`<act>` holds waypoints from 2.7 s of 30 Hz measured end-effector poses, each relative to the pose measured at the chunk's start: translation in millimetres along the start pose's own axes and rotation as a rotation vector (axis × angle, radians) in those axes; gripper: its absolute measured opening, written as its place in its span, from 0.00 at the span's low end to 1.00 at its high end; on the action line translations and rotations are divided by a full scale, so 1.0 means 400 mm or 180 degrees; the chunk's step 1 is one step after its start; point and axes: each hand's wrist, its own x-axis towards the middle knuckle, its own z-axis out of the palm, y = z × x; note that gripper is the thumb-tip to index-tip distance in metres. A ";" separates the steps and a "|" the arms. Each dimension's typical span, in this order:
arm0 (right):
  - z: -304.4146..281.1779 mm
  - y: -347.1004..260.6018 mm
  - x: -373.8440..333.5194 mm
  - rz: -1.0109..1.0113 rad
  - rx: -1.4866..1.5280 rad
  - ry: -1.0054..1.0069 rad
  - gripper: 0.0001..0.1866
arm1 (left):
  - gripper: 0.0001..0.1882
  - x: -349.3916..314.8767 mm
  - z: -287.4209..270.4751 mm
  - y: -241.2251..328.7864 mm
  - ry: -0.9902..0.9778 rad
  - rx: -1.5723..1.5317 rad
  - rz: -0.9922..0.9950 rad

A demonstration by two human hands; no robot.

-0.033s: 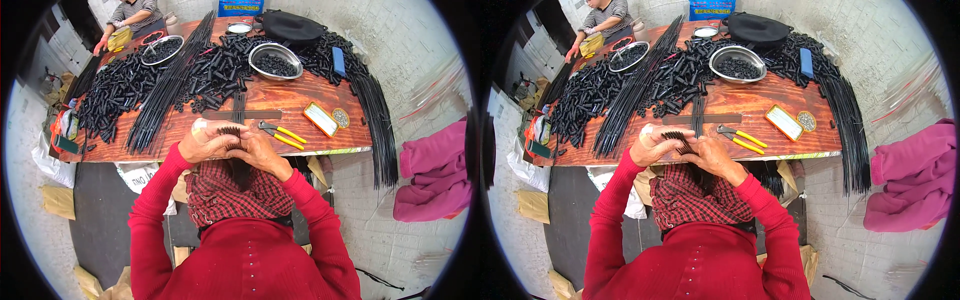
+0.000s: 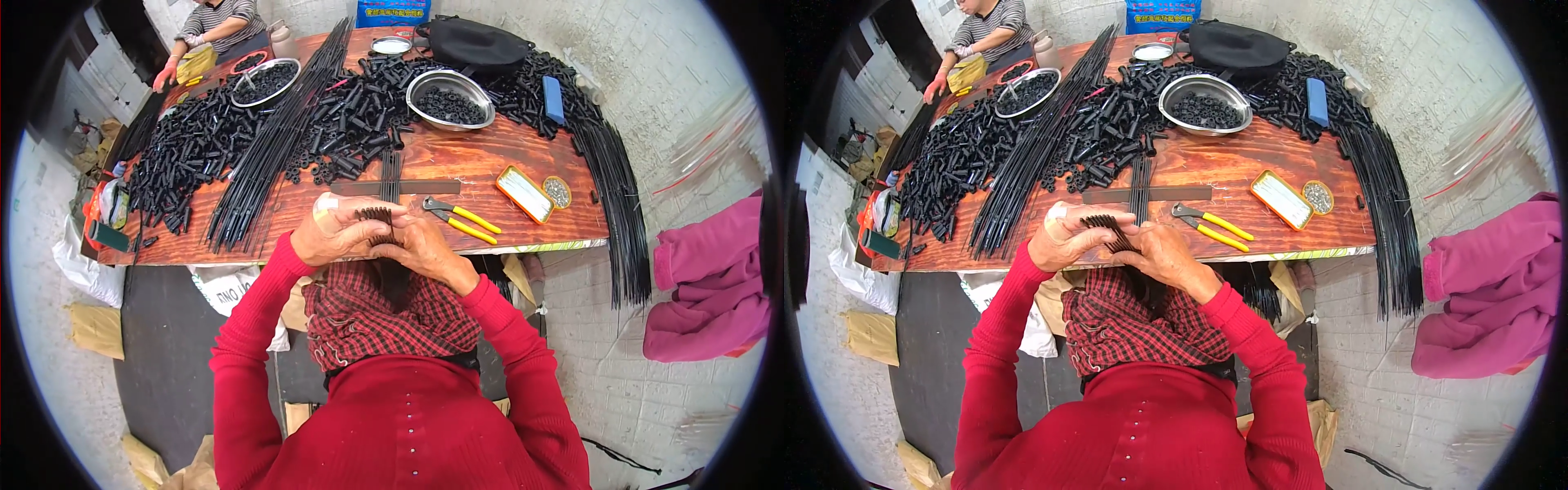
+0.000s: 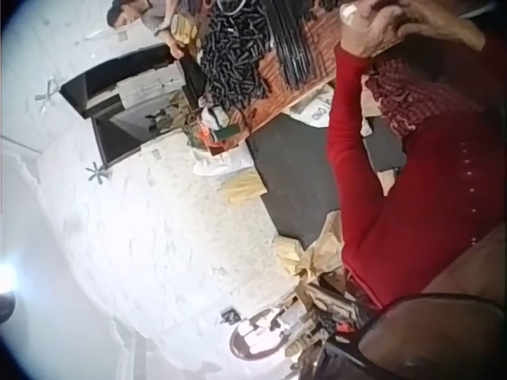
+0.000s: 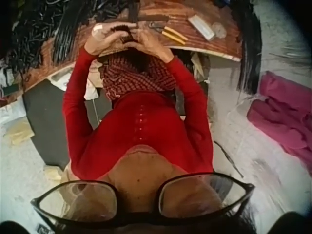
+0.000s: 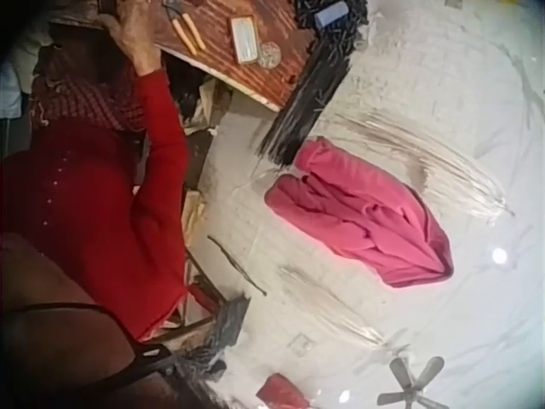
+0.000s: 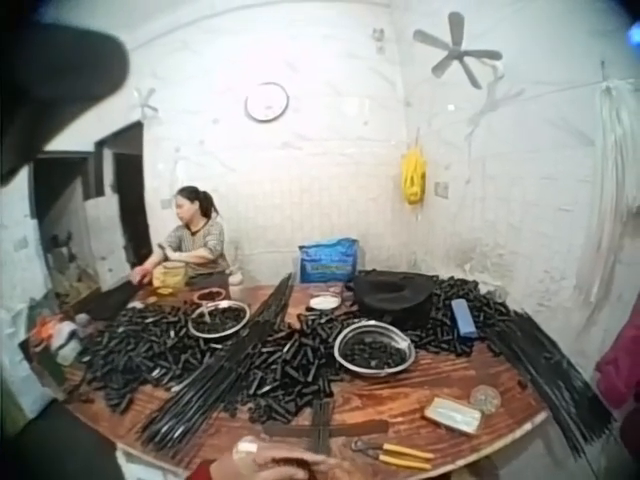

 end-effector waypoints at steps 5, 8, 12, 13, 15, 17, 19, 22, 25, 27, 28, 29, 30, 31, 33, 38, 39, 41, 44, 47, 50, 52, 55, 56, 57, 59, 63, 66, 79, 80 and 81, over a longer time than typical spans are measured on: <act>-0.013 -0.007 0.002 -0.0026 0.0066 -0.0086 0.17 | 0.18 0.010 -0.009 0.000 -0.0029 0.0354 0.0269; -0.009 0.004 0.001 -0.0016 -0.0165 -0.0197 0.18 | 0.17 0.015 -0.007 0.004 0.0004 0.0390 0.0413; -0.009 0.004 0.003 -0.0071 -0.0044 -0.0062 0.19 | 0.14 0.022 0.003 0.013 0.0118 0.0207 0.0444; -0.008 0.008 0.002 -0.0055 -0.0058 -0.0117 0.19 | 0.14 0.021 0.005 0.019 0.0098 0.0203 0.0466; -0.026 -0.005 0.005 0.0264 -0.0132 -0.0428 0.18 | 0.12 0.026 0.011 0.027 0.0193 0.0417 0.0745; -0.028 -0.016 0.005 0.0340 -0.0242 -0.0524 0.18 | 0.12 0.018 0.013 0.039 0.0228 0.0090 0.0169; -0.021 -0.018 0.007 0.0204 -0.0454 -0.0368 0.21 | 0.11 0.008 0.009 0.023 0.0247 0.0343 0.0135; -0.042 -0.037 0.015 0.0471 -0.0340 -0.0650 0.24 | 0.10 0.010 0.016 0.024 0.0315 -0.0074 -0.0061; -0.072 -0.044 0.010 0.0399 -0.0251 -0.0735 0.25 | 0.11 0.013 0.019 0.025 0.0276 -0.0311 -0.0351; -0.124 -0.067 0.023 0.0386 -0.0150 -0.0890 0.24 | 0.12 0.014 0.012 0.021 0.0262 0.0091 -0.0089; -0.138 -0.070 0.025 0.0336 0.0006 -0.0712 0.24 | 0.12 0.013 0.006 0.024 0.0257 0.0299 0.0008; -0.159 -0.073 0.022 0.0312 0.0147 -0.0523 0.23 | 0.12 0.014 0.011 0.023 0.0302 0.0304 -0.0023; -0.203 -0.098 0.036 0.0483 0.0129 -0.0636 0.21 | 0.12 0.015 0.016 0.021 0.0324 -0.0052 -0.0116; -0.217 -0.087 0.039 0.0261 0.0356 -0.0384 0.16 | 0.12 0.016 0.019 0.020 0.0344 -0.0411 -0.0200; -0.254 -0.114 0.049 0.0710 0.0553 0.0039 0.14 | 0.12 0.018 0.015 0.020 0.0366 -0.0111 -0.0105; -0.241 -0.179 0.091 0.0346 0.0793 0.0621 0.12 | 0.12 0.014 0.007 0.015 0.0369 0.0340 0.0063; -0.230 -0.183 0.099 0.0122 0.0667 0.0676 0.12 | 0.12 0.013 0.006 0.012 0.0370 0.0346 0.0057; -0.208 -0.178 0.106 0.0072 0.0698 0.0692 0.13 | 0.12 0.013 0.007 0.001 0.0400 0.0603 0.0359; -0.187 -0.176 0.108 -0.0039 0.0770 0.0701 0.11 | 0.10 0.011 0.009 0.009 0.0461 0.0489 0.0461; -0.172 -0.177 0.106 0.0057 0.0893 0.0777 0.09 | 0.09 0.014 0.012 0.011 0.0557 0.0331 0.0577; -0.168 -0.178 0.107 0.0044 0.0860 0.0836 0.08 | 0.09 0.009 0.012 -0.011 0.0516 0.0299 0.0490; -0.169 -0.180 0.106 0.0030 0.0857 0.0855 0.07 | 0.09 0.011 0.015 -0.006 0.0548 0.0265 0.0486; -0.169 -0.181 0.105 0.0088 0.0885 0.0864 0.07 | 0.08 0.012 0.012 -0.002 0.0562 0.0288 0.0487; -0.169 -0.181 0.105 0.0080 0.0889 0.0855 0.07 | 0.07 0.012 0.010 -0.001 0.0553 0.0352 0.0489; -0.168 -0.179 0.106 0.0059 0.0895 0.0856 0.07 | 0.07 0.011 0.009 -0.005 0.0564 0.0357 0.0484; -0.168 -0.179 0.106 0.0029 0.0909 0.0851 0.07 | 0.06 0.011 0.008 -0.011 0.0480 0.0539 0.0518; -0.172 -0.180 0.103 0.0104 0.0952 0.0860 0.07 | 0.06 0.015 0.010 0.010 0.0488 0.0520 0.0370; -0.173 -0.179 0.102 0.0099 0.0996 0.0894 0.07 | 0.06 0.016 0.015 0.003 0.0509 0.0526 0.0325; -0.173 -0.159 0.089 0.0034 0.0938 0.1018 0.07 | 0.11 0.022 0.037 -0.058 0.0744 0.0720 0.0609; -0.168 -0.158 0.093 -0.0051 0.0926 0.1024 0.07 | 0.12 0.009 0.034 -0.060 0.0839 0.0887 0.0569; -0.166 -0.159 0.096 -0.0118 0.0874 0.1049 0.07 | 0.13 0.005 0.032 -0.058 0.0917 0.1029 0.0567</act>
